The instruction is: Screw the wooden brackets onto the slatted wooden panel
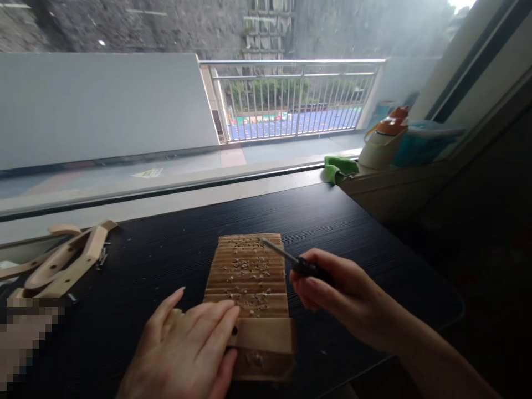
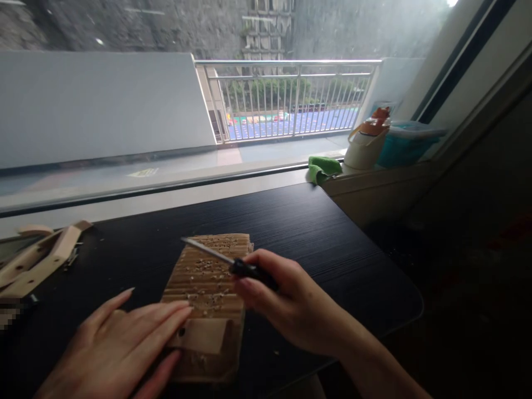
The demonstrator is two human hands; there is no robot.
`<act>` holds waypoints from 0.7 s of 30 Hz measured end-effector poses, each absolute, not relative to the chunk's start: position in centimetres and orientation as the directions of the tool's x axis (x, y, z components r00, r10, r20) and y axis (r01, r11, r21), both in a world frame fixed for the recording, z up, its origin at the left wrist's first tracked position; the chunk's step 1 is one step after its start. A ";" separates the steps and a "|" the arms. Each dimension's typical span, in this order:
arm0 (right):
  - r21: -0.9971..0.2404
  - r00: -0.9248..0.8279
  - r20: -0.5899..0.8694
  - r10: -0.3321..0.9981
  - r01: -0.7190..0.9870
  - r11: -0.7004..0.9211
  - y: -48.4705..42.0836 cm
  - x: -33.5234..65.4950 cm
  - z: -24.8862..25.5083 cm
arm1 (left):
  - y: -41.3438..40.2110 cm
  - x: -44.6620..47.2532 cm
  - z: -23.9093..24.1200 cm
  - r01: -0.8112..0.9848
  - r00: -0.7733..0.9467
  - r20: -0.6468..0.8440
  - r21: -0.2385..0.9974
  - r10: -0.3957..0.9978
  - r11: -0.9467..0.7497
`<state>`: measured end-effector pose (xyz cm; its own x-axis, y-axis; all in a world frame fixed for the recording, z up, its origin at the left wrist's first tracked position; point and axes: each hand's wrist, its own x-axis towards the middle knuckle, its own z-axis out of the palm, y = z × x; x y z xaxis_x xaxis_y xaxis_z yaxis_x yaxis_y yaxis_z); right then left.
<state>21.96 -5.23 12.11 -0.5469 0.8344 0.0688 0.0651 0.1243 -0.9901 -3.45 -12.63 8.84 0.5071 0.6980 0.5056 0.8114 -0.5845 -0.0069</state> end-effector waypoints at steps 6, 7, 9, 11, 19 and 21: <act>-0.961 -0.470 0.277 0.838 -0.136 0.241 -5.7 22.0 11.2 | -11.1 -3.7 11.4 0.840 0.470 0.385 0.082 0.794 -0.537; -0.956 -0.474 0.292 0.831 -0.166 0.241 -6.2 21.8 11.2 | -11.1 -3.9 11.5 0.850 0.443 0.385 0.108 0.810 -0.516; -0.954 -0.499 0.295 0.815 -0.200 0.223 -7.0 21.5 11.1 | -11.1 -4.2 11.5 0.858 0.409 0.400 0.137 0.820 -0.495; -0.966 -0.533 0.256 0.807 -0.161 0.201 -7.5 21.0 11.0 | -11.1 -4.3 11.5 0.858 0.401 0.417 0.141 0.816 -0.494; -0.984 -0.560 0.178 0.809 -0.086 0.157 -7.6 20.1 10.6 | -11.3 -5.0 11.0 0.873 0.380 0.390 0.148 0.839 -0.465; -0.985 -0.560 0.173 0.810 -0.113 0.132 -7.6 20.0 10.5 | -11.2 -5.1 10.9 0.865 0.393 0.409 0.139 0.824 -0.482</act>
